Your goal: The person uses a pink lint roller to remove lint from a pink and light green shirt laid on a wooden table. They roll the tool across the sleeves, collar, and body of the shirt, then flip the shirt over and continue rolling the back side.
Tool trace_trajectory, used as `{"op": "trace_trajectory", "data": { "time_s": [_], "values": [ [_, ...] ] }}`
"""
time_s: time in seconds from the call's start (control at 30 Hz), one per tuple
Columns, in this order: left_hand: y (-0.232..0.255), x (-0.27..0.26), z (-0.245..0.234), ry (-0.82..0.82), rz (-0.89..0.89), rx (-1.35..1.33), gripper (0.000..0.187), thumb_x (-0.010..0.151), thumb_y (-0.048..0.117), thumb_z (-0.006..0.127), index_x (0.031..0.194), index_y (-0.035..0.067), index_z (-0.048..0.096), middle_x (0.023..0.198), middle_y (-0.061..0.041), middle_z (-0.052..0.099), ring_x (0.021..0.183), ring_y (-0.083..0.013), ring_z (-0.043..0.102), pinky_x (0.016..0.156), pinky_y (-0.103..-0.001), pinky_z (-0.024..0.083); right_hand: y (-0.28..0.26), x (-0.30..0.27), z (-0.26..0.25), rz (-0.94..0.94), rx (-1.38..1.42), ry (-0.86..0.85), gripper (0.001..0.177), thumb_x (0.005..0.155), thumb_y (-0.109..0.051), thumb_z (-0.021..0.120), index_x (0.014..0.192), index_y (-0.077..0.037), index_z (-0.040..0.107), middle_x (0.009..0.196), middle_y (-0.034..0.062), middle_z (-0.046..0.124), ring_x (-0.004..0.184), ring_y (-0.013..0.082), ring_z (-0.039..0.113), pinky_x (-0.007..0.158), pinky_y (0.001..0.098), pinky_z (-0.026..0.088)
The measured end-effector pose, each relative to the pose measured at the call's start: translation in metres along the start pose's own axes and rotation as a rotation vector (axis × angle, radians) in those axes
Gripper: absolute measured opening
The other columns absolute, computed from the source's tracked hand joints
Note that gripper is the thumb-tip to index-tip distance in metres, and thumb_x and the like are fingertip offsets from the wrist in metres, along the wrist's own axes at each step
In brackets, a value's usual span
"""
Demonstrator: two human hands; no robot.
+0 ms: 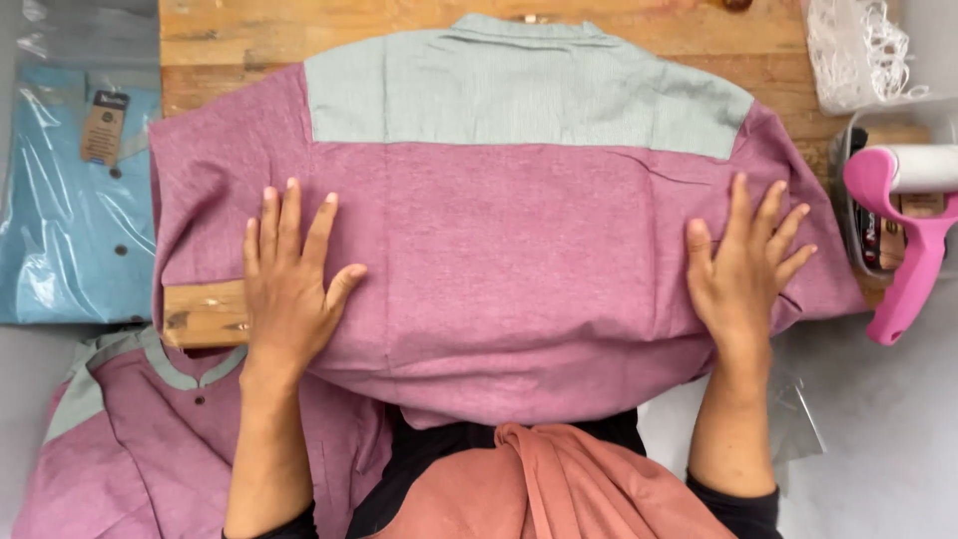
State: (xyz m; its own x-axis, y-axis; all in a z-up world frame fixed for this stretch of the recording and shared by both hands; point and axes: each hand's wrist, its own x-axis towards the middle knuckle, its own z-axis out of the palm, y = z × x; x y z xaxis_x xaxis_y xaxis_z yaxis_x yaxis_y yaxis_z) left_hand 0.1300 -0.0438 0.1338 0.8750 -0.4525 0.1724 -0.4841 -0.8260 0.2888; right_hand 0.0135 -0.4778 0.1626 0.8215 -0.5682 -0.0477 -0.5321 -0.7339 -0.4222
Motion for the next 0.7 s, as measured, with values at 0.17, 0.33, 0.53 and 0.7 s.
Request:
{"op": "trace_trajectory", "data": {
  "time_s": [0.17,0.33,0.53,0.7],
  "values": [
    [0.000,0.011,-0.002,-0.050,-0.161,0.069,0.076,0.103,0.062,0.035,0.163,0.015,0.034,0.170,-0.024,0.018,0.157,-0.0417,0.012,0.123,-0.061,0.012,0.005,0.046,0.015,-0.143,-0.226,-0.006,0.072,0.104,-0.052,0.036,0.163,-0.012,0.028,0.168,0.0244,0.005,0.148,0.0583,0.000,0.111,0.0800,0.001],
    [-0.010,0.028,-0.004,-0.065,-0.180,0.143,0.076,0.101,0.063,0.040,0.162,0.019,0.036,0.168,-0.027,0.023,0.154,-0.0474,0.019,0.118,-0.068,0.017,-0.012,0.075,-0.007,-0.170,-0.226,-0.070,0.070,0.104,-0.046,0.037,0.161,-0.005,0.030,0.166,0.0276,0.013,0.149,0.0537,0.006,0.114,0.0725,0.006],
    [-0.032,0.082,-0.027,-0.073,-0.149,0.081,0.061,0.107,0.052,0.040,0.150,0.010,0.051,0.166,-0.022,0.032,0.151,-0.0427,0.025,0.116,-0.066,0.022,-0.029,0.069,-0.003,-0.478,-0.259,0.145,0.046,0.097,-0.020,0.044,0.139,-0.002,0.048,0.163,0.0246,0.029,0.150,0.0454,0.023,0.117,0.0667,0.016],
    [-0.085,0.132,-0.002,-0.060,-0.109,0.158,0.057,0.107,0.060,0.050,0.149,0.023,0.055,0.160,-0.014,0.042,0.146,-0.0411,0.040,0.109,-0.064,0.036,-0.007,0.072,0.006,-0.486,-0.289,-0.157,0.066,0.102,-0.050,0.045,0.161,-0.022,0.035,0.173,0.0118,0.018,0.158,0.0412,0.010,0.117,0.0763,-0.001]
  ]
}}
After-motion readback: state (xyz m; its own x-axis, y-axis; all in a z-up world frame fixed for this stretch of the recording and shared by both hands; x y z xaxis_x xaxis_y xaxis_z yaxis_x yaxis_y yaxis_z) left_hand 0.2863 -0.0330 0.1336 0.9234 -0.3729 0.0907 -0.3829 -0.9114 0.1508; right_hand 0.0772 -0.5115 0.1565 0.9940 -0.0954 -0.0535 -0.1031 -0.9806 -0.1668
